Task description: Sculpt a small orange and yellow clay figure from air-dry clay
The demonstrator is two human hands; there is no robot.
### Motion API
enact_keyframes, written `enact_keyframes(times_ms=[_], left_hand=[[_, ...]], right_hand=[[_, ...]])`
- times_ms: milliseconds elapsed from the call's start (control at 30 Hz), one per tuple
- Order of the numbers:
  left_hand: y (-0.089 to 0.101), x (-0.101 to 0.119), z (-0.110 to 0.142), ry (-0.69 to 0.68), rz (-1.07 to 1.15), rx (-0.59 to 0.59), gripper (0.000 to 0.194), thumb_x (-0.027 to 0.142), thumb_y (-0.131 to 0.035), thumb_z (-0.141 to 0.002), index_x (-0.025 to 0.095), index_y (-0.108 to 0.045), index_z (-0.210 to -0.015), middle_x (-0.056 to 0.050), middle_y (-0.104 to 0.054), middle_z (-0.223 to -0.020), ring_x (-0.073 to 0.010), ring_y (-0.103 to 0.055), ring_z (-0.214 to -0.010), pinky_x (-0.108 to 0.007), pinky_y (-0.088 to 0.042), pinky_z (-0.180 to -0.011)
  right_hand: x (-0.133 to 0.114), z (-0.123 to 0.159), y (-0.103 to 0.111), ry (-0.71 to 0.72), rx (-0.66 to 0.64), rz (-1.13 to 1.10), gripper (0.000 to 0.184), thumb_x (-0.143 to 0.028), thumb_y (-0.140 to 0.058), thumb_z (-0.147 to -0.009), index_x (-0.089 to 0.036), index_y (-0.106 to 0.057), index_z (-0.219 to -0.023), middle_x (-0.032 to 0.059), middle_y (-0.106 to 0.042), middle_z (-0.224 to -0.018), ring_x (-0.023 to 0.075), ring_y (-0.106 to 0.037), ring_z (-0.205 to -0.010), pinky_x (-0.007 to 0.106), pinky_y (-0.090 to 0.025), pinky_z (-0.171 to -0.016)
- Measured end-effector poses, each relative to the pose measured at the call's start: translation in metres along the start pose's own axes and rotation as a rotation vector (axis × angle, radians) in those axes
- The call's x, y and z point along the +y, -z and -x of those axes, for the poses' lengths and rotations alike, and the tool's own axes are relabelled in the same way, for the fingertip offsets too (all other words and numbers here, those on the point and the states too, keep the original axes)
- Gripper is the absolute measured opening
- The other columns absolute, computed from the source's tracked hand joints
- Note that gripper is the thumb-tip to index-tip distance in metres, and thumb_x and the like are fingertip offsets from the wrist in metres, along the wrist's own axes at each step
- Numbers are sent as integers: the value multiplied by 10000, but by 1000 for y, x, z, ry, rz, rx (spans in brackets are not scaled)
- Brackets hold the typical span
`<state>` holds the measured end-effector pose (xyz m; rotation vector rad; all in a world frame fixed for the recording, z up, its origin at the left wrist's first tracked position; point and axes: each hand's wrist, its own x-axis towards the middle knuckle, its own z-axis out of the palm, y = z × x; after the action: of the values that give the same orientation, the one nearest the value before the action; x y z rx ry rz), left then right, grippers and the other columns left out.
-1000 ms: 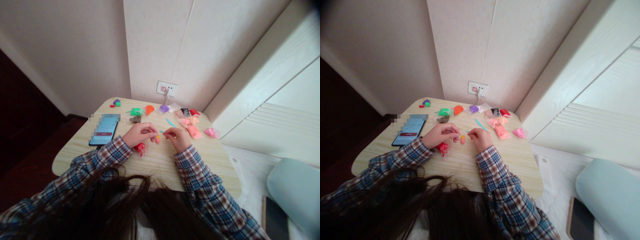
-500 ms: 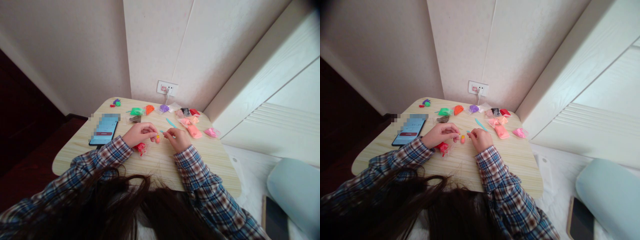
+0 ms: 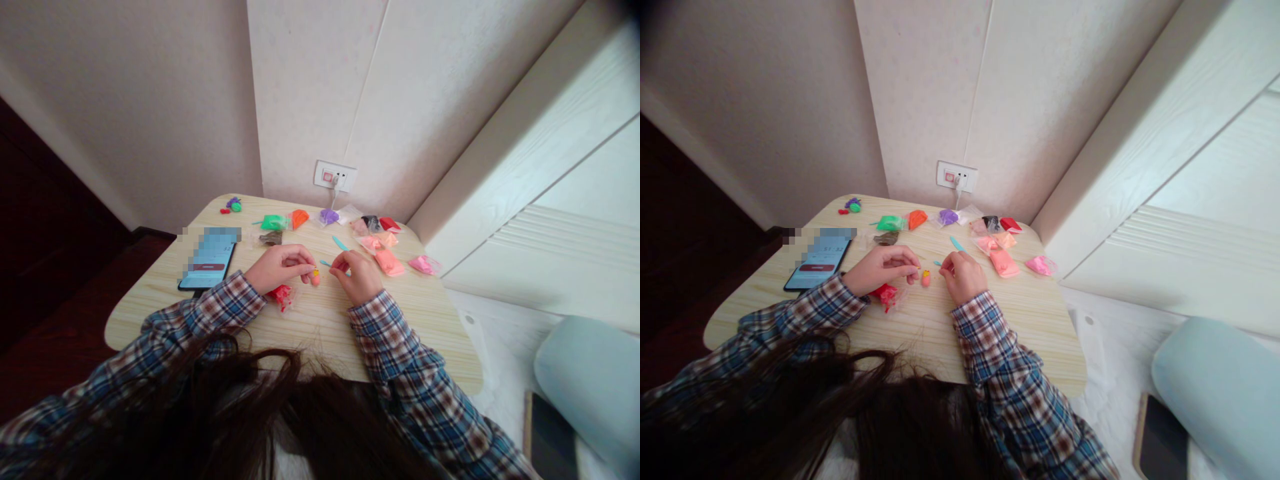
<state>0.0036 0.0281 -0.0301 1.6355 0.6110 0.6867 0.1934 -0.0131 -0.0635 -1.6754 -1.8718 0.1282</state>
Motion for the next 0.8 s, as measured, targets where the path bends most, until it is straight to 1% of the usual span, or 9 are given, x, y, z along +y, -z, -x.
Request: enact_keyframes(times_ms=[133,233,300,367,400,500,667,800], left_hand=[[0,0,0,8,-1,12,150,222,-656,-707,100,-580,-752,-29,-675,-634,-100,-605,-565,-233,-490,-608],[0,0,0,12,2,10,152,224,-655,-709,100,-581,-757,-29,-675,-634,-101,-607,-568,-232,-490,-609],[0,-1,0,11,7,6,160,230,-659,-708,101,-578,-758,-31,-678,-637,-102,-607,-568,-232,-492,-608],[0,-1,0,7,9,5,166,234,-662,-707,101,-576,-755,-34,-680,-640,-102,-607,-568,-235,-493,-610],[0,-1,-1,5,7,5,166,235,-662,-707,101,-575,-754,-36,-681,-642,-103,-607,-567,-236,-494,-611],[0,-1,-1,3,0,2,162,235,-657,-714,101,-575,-757,-38,-682,-649,-103,-607,-568,-238,-494,-612],[1,-2,0,-7,-4,-6,153,224,-650,-719,98,-576,-764,-39,-682,-652,-100,-607,-569,-232,-494,-608],[0,-2,0,-12,-3,-6,146,217,-643,-722,96,-574,-762,-37,-681,-647,-98,-606,-567,-229,-494,-605]], right_hand=[[-2,0,1,-16,-18,-16,156,-145,-510,-790,-189,-637,-711,39,-660,-733,160,-589,-684,281,-427,-650],[-4,1,1,-38,-32,10,201,-215,-511,-817,-187,-631,-659,36,-646,-683,155,-582,-635,277,-416,-615],[-5,1,1,-30,-16,40,179,-240,-547,-800,-186,-625,-648,32,-629,-663,153,-570,-618,274,-414,-602],[-4,1,1,-10,-11,53,106,-183,-571,-766,-189,-636,-683,30,-632,-693,153,-574,-638,273,-428,-620],[-3,1,1,-6,-18,55,102,-141,-568,-750,-192,-645,-708,30,-638,-719,154,-579,-652,275,-437,-636],[-1,1,0,-14,-52,63,194,-58,-530,-722,-192,-667,-753,42,-653,-790,161,-597,-690,288,-459,-684],[-2,2,0,-12,-101,80,243,-29,-514,-702,-193,-681,-768,50,-660,-840,174,-610,-760,291,-468,-729],[-2,1,1,-26,-163,97,240,-42,-514,-713,-195,-681,-792,45,-662,-849,168,-609,-799,276,-460,-754]])
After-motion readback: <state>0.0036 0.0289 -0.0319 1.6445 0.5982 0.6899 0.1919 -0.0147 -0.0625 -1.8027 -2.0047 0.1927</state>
